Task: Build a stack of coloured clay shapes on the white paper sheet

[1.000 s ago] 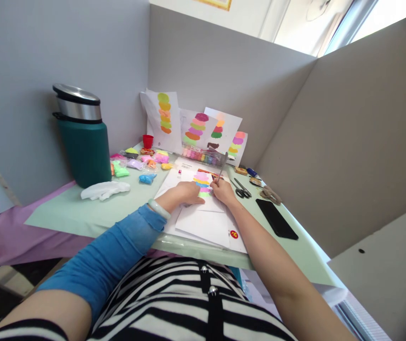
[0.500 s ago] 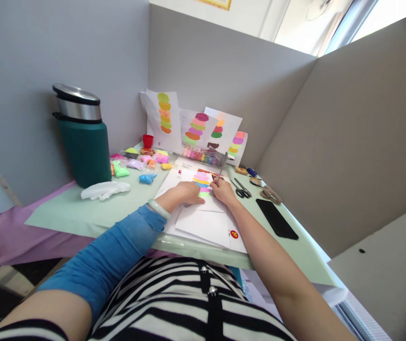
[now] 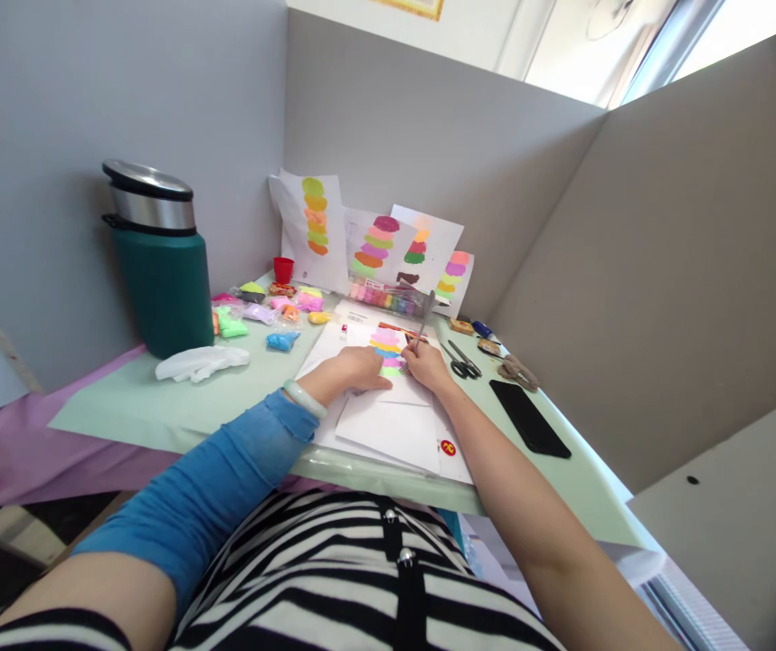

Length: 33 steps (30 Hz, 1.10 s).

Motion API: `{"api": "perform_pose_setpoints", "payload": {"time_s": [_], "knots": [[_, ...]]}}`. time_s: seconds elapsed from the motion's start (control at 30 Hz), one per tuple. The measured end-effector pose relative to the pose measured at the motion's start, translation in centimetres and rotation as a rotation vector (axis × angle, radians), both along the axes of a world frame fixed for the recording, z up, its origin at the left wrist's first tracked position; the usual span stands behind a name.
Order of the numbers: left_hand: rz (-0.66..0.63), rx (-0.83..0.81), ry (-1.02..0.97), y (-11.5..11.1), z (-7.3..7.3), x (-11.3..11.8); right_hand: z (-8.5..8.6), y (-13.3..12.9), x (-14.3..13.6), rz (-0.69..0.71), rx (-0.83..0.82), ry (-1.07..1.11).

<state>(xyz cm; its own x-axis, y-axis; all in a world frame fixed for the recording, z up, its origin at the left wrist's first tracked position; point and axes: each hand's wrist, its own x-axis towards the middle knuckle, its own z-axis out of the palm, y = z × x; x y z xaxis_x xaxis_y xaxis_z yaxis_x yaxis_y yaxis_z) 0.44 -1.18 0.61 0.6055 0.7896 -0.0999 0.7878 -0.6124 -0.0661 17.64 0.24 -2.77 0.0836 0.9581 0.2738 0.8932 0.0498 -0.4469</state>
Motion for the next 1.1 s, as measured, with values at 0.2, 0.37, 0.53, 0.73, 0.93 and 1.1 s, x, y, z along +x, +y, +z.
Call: {"api": "perform_pose_setpoints", "payload": {"time_s": [0.2,0.37,0.53,0.73,0.93,1.1], "knots": [[0.001,-0.004,-0.012,0.04,-0.06,-0.01,0.02,0.02,-0.03,0.002,0.004,0.000],[0.002,-0.009,-0.011,0.12,-0.13,0.01,-0.04,0.04,-0.02,0.001,0.002,0.003],[0.003,0.001,-0.007,0.04,-0.10,0.04,-0.11,0.13,-0.01,0.011,0.010,-0.001],[0.005,-0.008,-0.001,0.15,-0.15,0.07,-0.15,0.25,0.05,0.002,0.009,-0.002],[0.006,0.003,0.003,-0.04,-0.05,0.04,-0.16,0.22,0.02,0.006,0.007,-0.008],[0.001,0.004,0.006,-0.12,0.01,0.06,-0.15,0.13,0.01,0.006,0.011,-0.001]]}}
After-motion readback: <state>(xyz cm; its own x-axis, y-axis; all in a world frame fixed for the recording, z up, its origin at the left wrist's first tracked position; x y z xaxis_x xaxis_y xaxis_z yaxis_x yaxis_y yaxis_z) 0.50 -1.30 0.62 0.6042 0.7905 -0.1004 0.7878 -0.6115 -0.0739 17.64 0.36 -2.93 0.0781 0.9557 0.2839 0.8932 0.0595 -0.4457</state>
